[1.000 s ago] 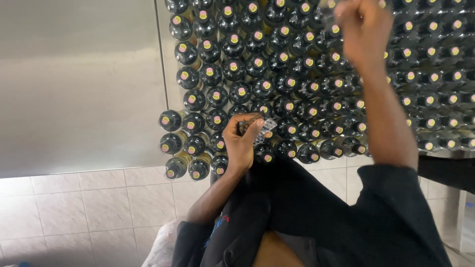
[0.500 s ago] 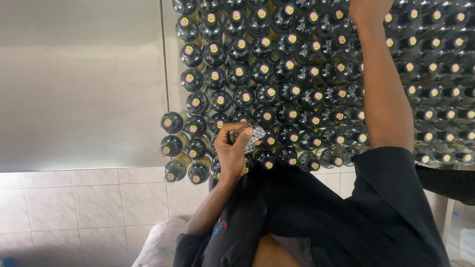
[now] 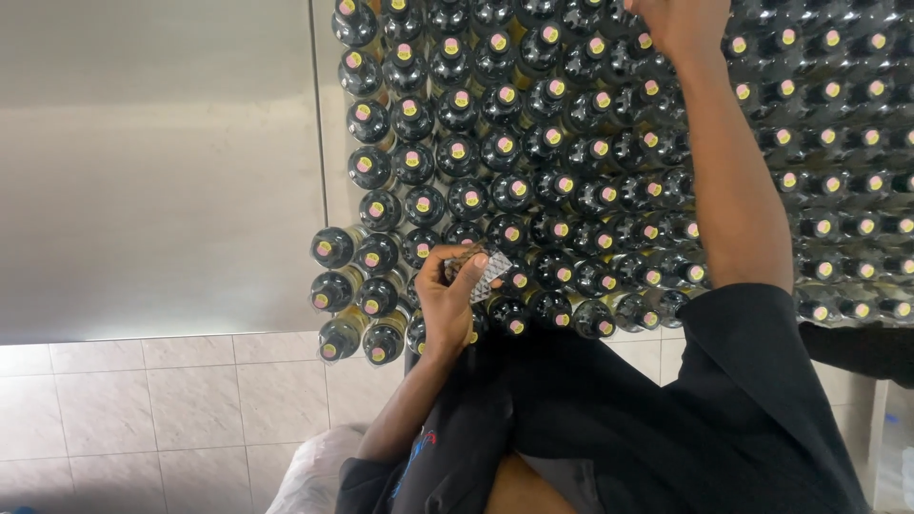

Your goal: The person stands in front of a wall-mounted rack filled with dark bottles. They hold a stack of small labels in their left hand and use their right hand to peel and apply the labels to the tops of the bottles one by one.

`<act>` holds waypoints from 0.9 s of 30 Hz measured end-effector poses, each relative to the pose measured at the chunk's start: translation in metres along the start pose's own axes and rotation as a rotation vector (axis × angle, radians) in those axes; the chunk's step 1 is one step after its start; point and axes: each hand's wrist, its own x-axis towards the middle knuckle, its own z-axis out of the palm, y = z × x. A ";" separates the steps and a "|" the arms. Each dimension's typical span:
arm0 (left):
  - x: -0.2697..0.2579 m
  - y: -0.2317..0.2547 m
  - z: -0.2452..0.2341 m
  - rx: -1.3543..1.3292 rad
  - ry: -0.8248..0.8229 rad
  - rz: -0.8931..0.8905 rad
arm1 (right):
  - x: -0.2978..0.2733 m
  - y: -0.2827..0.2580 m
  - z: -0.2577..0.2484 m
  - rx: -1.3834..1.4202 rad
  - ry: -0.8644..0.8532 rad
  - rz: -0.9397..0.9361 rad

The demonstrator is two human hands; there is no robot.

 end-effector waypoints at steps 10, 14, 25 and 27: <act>0.009 0.006 0.018 0.110 -0.083 -0.092 | 0.009 -0.013 0.005 -0.059 -0.241 0.204; 0.026 -0.010 0.020 0.088 -0.009 -0.086 | -0.044 -0.176 -0.146 0.424 -0.111 0.079; 0.024 -0.003 0.046 -0.140 -0.077 -0.009 | -0.160 -0.258 -0.173 1.331 -0.428 -0.145; 0.026 -0.010 0.041 -0.158 -0.083 -0.013 | -0.161 -0.255 -0.174 1.289 -0.386 -0.164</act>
